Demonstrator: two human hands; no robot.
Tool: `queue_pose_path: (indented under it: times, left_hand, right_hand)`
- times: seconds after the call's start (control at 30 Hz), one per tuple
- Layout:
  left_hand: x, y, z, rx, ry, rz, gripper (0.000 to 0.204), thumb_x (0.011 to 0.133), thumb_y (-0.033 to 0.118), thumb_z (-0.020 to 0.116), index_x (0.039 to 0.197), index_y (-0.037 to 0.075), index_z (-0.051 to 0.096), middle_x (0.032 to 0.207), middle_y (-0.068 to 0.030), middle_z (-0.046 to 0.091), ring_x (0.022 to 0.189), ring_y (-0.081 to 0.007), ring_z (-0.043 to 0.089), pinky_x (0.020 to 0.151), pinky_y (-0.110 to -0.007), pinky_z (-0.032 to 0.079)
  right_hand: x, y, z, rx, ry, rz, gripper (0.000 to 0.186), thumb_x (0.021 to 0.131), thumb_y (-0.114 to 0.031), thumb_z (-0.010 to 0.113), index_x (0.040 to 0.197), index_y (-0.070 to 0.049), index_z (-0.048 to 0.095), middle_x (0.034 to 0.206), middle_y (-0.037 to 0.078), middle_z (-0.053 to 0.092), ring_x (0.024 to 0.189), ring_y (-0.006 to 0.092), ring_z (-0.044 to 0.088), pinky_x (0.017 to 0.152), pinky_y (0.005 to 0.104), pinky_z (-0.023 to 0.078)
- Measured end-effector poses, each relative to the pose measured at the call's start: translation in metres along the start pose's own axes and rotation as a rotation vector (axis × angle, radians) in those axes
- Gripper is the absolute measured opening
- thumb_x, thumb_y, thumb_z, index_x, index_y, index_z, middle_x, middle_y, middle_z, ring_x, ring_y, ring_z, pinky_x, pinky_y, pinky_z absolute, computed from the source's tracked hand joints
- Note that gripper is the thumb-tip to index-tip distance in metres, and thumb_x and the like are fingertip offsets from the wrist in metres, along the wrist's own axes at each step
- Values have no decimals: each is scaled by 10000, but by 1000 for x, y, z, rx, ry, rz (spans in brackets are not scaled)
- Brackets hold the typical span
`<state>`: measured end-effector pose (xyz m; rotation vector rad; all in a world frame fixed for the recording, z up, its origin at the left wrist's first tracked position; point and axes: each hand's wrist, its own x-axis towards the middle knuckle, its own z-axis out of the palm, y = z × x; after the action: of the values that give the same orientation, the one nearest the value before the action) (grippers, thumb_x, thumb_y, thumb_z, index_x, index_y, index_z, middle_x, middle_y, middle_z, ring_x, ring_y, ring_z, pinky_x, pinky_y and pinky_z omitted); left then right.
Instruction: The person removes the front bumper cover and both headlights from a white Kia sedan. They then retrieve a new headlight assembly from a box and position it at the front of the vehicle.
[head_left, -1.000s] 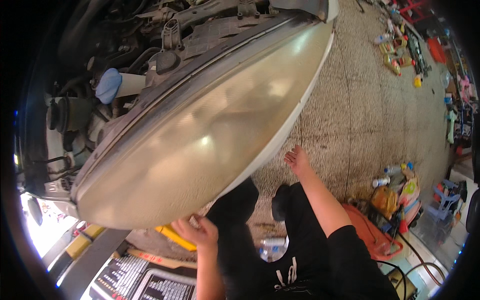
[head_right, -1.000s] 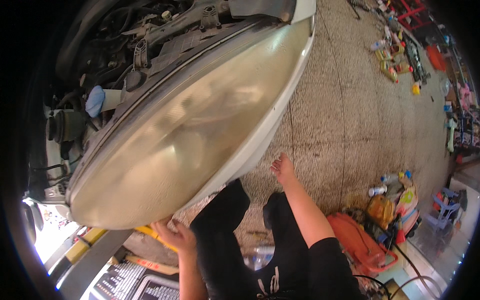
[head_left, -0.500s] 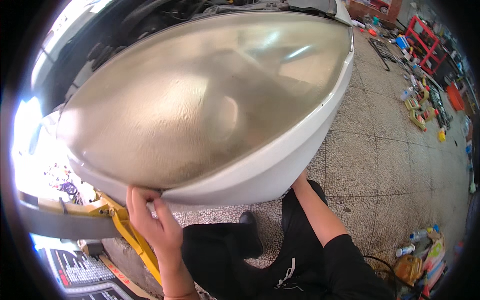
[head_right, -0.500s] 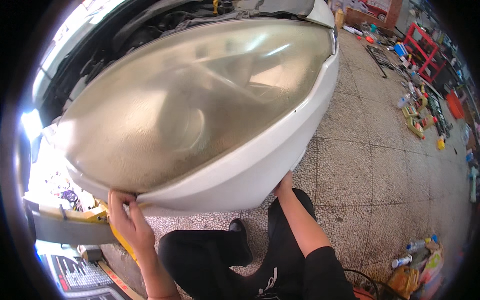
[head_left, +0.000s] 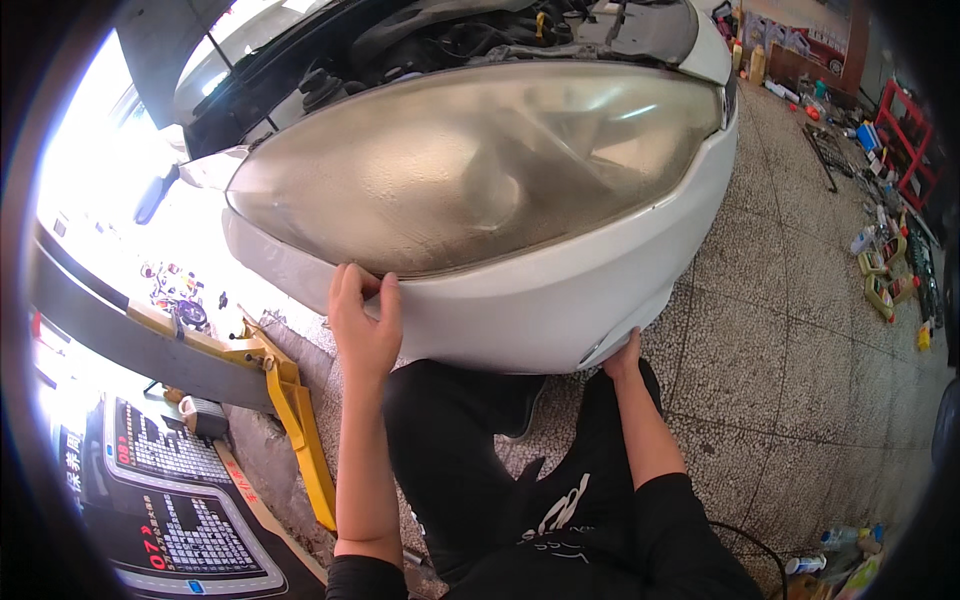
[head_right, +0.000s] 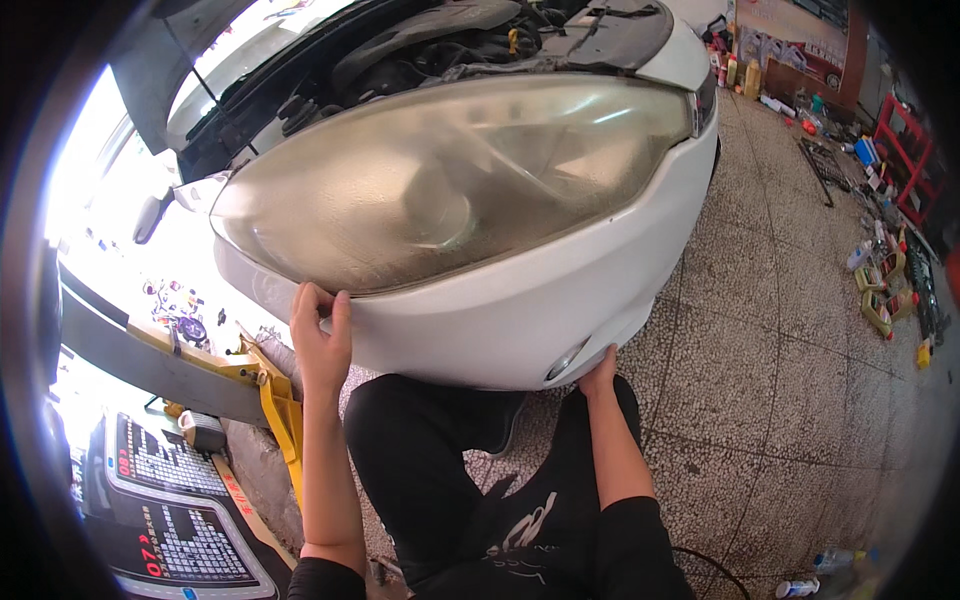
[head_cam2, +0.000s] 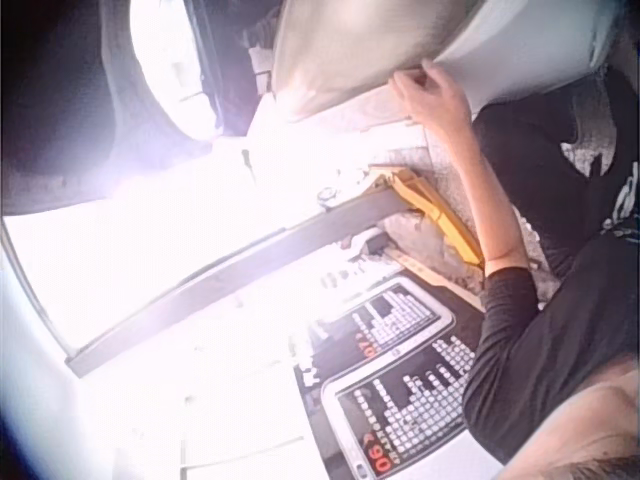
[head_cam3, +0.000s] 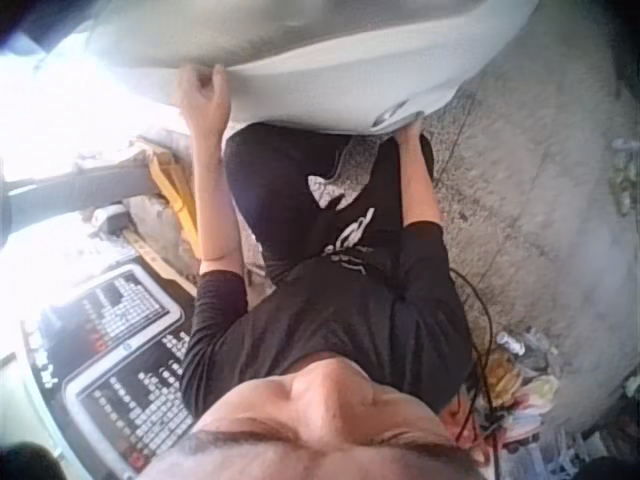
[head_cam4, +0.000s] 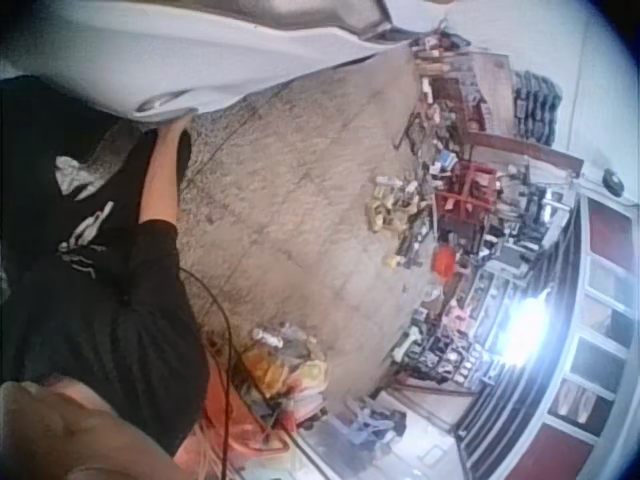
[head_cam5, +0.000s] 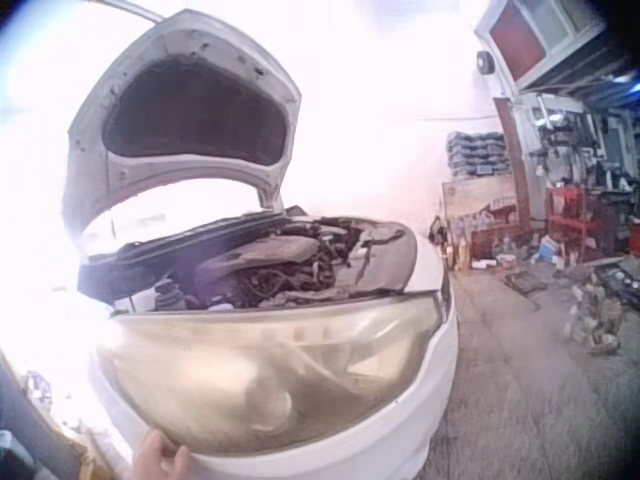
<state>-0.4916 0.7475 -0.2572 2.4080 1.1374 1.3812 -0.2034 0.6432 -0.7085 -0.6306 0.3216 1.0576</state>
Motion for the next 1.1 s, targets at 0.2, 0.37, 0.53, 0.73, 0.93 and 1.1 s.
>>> queue_pose_path:
  times: [0.2,0.37,0.53,0.73,0.93,1.1]
  left_hand:
    - [2,-11,5,77,71,29,301,827,177,773,767,19,523,788,-178,531,757,-379,525,688,-483,417]
    - [-1,-16,7,11,150,-5,400,800,234,820,742,16,490,762,-140,501,746,-352,512,670,-426,419]
    - [-4,-10,9,-20,188,1,399,816,246,810,744,16,491,750,-134,494,740,-349,509,672,-424,420]
    - [-2,-7,12,54,189,9,391,848,238,768,734,22,462,735,-171,483,725,-398,478,659,-490,373]
    - [-7,3,11,49,182,-51,342,886,154,739,764,-20,471,750,-155,505,728,-344,494,677,-418,410]
    - [-10,3,14,-1,197,-56,329,897,113,725,748,-14,461,716,-128,480,695,-294,478,663,-379,408]
  right_hand:
    - [5,0,-4,80,-412,170,914,937,-748,321,1590,-116,226,1607,129,312,1439,415,318,1133,651,319]
    - [17,2,-4,61,-124,29,892,945,-761,315,1604,-172,191,1648,109,231,1483,383,256,1205,582,225]
    - [11,-1,-8,54,-175,29,883,969,-744,290,1611,-155,145,1667,113,172,1500,371,227,1207,573,226]
    - [9,1,-12,-40,-136,36,879,961,-745,298,1599,-146,212,1642,133,243,1457,392,295,1165,587,301]
    - [9,-2,-17,17,-207,7,847,990,-706,303,1607,-140,178,1658,81,225,1495,367,243,1218,555,211]
    - [2,-3,-4,-21,-122,35,838,985,-710,316,1594,-143,219,1646,96,255,1487,362,266,1201,578,226]
